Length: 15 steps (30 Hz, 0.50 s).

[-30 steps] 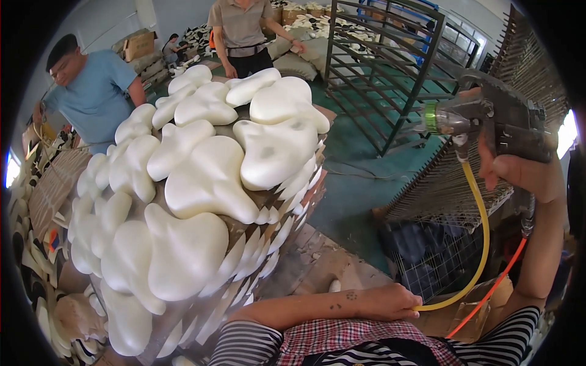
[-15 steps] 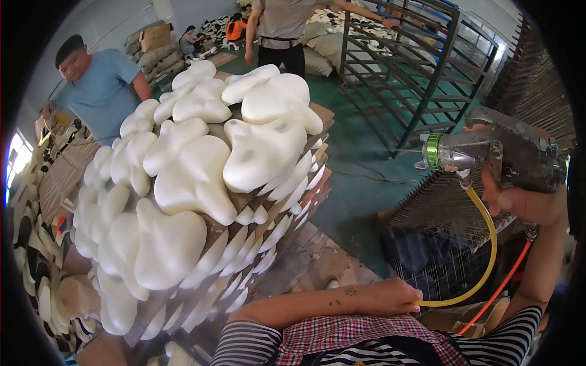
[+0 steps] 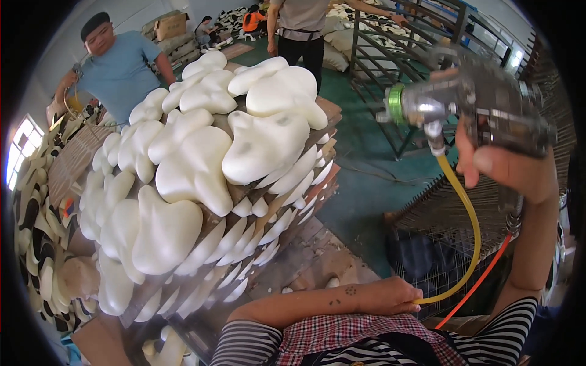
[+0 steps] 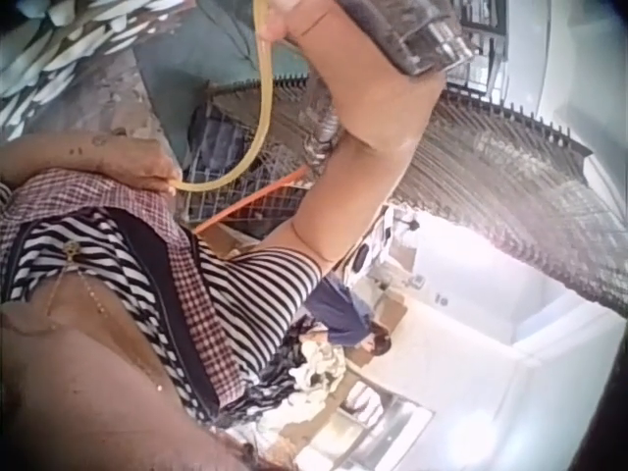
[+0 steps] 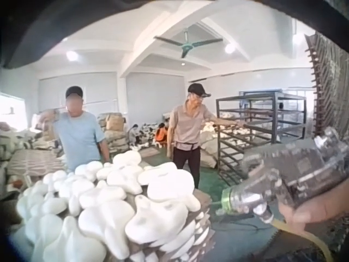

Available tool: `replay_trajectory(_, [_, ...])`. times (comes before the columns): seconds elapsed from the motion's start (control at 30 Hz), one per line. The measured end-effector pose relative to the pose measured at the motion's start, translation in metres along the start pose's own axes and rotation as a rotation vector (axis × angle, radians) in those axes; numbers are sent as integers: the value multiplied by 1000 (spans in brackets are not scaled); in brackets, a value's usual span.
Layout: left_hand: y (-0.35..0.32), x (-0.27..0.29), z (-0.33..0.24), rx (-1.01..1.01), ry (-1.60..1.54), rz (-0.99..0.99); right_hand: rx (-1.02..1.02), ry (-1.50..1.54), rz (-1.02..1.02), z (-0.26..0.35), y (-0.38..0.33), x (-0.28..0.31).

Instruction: Applying a spray coating to white foam components, likely bicycle saddle parts, using an industrial spray gun.

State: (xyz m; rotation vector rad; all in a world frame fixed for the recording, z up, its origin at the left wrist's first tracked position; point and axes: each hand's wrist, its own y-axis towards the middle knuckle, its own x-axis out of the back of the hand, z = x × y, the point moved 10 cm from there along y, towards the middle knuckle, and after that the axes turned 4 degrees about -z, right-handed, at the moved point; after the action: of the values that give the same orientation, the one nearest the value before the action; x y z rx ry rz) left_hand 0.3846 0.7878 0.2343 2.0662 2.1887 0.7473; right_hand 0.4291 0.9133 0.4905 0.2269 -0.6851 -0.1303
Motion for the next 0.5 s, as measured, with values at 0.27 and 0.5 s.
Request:
replay_trajectory(0.27, [10,3,10,65,-19,53,56,-114,17,-24,9,16])
replay_trajectory(0.5, [16,11,19,86,-6,24,177,-73,-119,-21,40,35])
